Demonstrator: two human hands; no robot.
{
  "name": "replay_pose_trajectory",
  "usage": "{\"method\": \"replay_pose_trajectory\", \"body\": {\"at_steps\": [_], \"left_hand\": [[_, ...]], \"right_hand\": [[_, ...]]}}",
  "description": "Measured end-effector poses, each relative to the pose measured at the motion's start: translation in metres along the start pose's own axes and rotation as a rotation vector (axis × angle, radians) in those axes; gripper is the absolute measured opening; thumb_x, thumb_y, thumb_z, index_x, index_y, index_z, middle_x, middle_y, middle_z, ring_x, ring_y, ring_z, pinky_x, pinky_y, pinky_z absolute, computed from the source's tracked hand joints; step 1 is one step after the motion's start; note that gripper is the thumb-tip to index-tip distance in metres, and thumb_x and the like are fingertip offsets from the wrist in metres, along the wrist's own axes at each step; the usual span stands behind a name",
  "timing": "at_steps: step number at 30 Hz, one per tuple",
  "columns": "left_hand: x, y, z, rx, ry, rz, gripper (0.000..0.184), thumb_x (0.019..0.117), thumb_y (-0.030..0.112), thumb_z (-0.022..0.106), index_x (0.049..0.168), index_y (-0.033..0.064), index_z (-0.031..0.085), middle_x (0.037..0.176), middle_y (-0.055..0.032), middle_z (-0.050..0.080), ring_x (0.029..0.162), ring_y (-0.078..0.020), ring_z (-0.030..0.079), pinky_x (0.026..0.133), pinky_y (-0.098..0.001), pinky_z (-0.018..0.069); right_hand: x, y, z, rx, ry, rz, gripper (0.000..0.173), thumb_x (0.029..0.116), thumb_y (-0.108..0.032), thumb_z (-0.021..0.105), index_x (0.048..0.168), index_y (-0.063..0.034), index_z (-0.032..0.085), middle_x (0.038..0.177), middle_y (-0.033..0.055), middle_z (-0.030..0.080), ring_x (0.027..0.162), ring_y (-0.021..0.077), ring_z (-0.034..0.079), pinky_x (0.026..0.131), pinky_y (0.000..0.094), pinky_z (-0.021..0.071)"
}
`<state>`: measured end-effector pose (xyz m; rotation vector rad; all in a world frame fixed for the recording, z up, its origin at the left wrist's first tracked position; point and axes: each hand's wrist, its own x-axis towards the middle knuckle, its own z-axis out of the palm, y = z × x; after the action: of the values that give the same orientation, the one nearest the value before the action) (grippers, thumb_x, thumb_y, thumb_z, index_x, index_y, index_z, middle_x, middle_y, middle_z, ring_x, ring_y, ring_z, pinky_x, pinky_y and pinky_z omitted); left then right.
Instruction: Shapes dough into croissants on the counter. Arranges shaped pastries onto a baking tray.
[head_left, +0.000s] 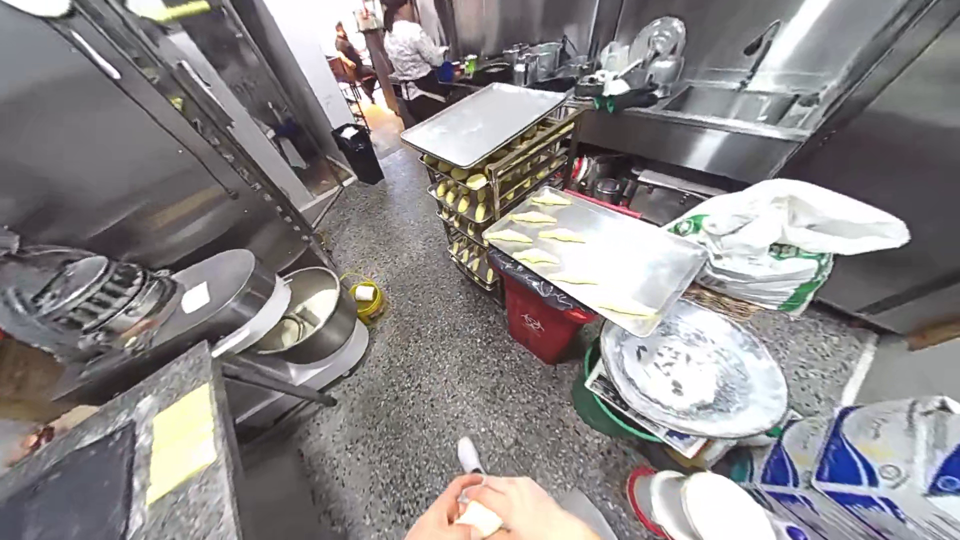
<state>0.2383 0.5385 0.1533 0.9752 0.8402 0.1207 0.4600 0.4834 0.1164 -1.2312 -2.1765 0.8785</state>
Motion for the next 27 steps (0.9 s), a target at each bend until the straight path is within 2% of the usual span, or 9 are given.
{"method": "replay_pose_trajectory", "body": {"at_steps": [2, 5, 8, 10, 12, 15, 17, 22, 27], "left_hand": [[0.032, 0.023, -0.02, 0.114, -0.029, -0.066, 0.072, 0.0887, 0.015, 0.068, 0.149, 0.0011, 0.033, 0.107, -0.0111, 0.071, 0.071, -0.0149, 0.068, 0.063, -0.0331, 0.0594], [0.087, 0.059, -0.053, 0.311, -0.042, -0.016, 0.056, 0.0861, 0.021, 0.073, 0.131, -0.0043, 0.052, 0.101, -0.0097, 0.069, 0.076, -0.0133, 0.066, 0.072, -0.0336, 0.0588], [0.135, 0.121, -0.064, 0.512, -0.008, 0.025, 0.035, 0.0919, 0.012, 0.069, 0.122, -0.0056, 0.064, 0.09, -0.01, 0.069, 0.073, -0.0135, 0.064, 0.073, -0.0346, 0.0573], [0.165, 0.157, -0.058, 0.599, -0.016, 0.025, 0.031, 0.0957, 0.014, 0.068, 0.121, -0.0039, 0.066, 0.092, -0.0108, 0.072, 0.076, -0.0154, 0.067, 0.076, -0.0364, 0.0587], [0.213, 0.174, -0.068, 0.685, -0.101, 0.102, 0.033, 0.0954, 0.026, 0.069, 0.117, 0.0016, 0.071, 0.095, -0.0092, 0.076, 0.08, -0.017, 0.073, 0.078, -0.0393, 0.0626], [0.27, 0.201, -0.058, 0.874, -0.21, 0.179, 0.041, 0.0961, 0.041, 0.066, 0.119, 0.0083, 0.073, 0.1, -0.0096, 0.076, 0.088, -0.0202, 0.074, 0.085, -0.0478, 0.0608], [0.298, 0.22, -0.04, 0.944, -0.262, 0.261, 0.044, 0.097, 0.047, 0.063, 0.121, 0.0106, 0.072, 0.1, -0.0094, 0.076, 0.087, -0.0198, 0.074, 0.084, -0.0491, 0.0605], [0.36, 0.261, 0.021, 0.8, -0.314, 0.538, 0.043, 0.0998, 0.039, 0.064, 0.126, 0.0051, 0.07, 0.107, -0.0078, 0.076, 0.09, -0.0113, 0.073, 0.085, -0.033, 0.0623], [0.425, 0.305, 0.056, 0.723, -0.197, 0.659, 0.034, 0.1002, 0.024, 0.063, 0.12, -0.0024, 0.068, 0.086, -0.005, 0.072, 0.07, -0.0095, 0.067, 0.065, -0.0293, 0.0599]], "right_hand": [[0.014, 0.024, -0.011, -0.032, 0.007, 0.088, 0.05, 0.0941, -0.037, 0.072, 0.139, -0.0185, 0.061, 0.113, 0.0128, 0.071, 0.096, 0.0313, 0.072, 0.079, 0.0535, 0.0598], [0.042, 0.057, -0.04, -0.084, 0.038, 0.293, 0.051, 0.0925, -0.039, 0.071, 0.141, -0.025, 0.06, 0.117, 0.0103, 0.072, 0.095, 0.0323, 0.072, 0.076, 0.0573, 0.0589], [0.071, 0.078, -0.08, -0.135, 0.126, 0.496, 0.057, 0.0948, -0.044, 0.067, 0.147, -0.0252, 0.053, 0.116, 0.0125, 0.072, 0.092, 0.0343, 0.073, 0.077, 0.0583, 0.0588], [0.077, 0.09, -0.1, -0.161, 0.17, 0.619, 0.055, 0.0972, -0.045, 0.064, 0.146, -0.0224, 0.053, 0.116, 0.0135, 0.071, 0.089, 0.0347, 0.072, 0.074, 0.0573, 0.059], [0.081, 0.109, -0.117, -0.21, 0.243, 0.713, 0.053, 0.0975, -0.046, 0.063, 0.143, -0.0197, 0.055, 0.112, 0.0145, 0.069, 0.083, 0.0347, 0.071, 0.067, 0.0555, 0.0589], [0.076, 0.125, -0.149, -0.209, 0.293, 0.887, 0.057, 0.0975, -0.046, 0.064, 0.146, -0.0199, 0.053, 0.117, 0.0168, 0.069, 0.086, 0.0369, 0.072, 0.069, 0.0573, 0.0586], [0.061, 0.137, -0.171, -0.207, 0.414, 0.899, 0.054, 0.0961, -0.044, 0.068, 0.143, -0.0181, 0.057, 0.117, 0.0156, 0.07, 0.089, 0.0354, 0.073, 0.072, 0.057, 0.0595], [0.013, 0.181, -0.24, -0.287, 0.736, 0.733, 0.051, 0.0983, -0.042, 0.065, 0.14, -0.0128, 0.06, 0.115, 0.0139, 0.071, 0.095, 0.029, 0.072, 0.076, 0.0498, 0.0615], [-0.021, 0.245, -0.334, -0.334, 0.915, 0.668, 0.051, 0.1001, -0.039, 0.064, 0.143, -0.0121, 0.058, 0.12, 0.0148, 0.07, 0.105, 0.0287, 0.071, 0.086, 0.0489, 0.06]]}}
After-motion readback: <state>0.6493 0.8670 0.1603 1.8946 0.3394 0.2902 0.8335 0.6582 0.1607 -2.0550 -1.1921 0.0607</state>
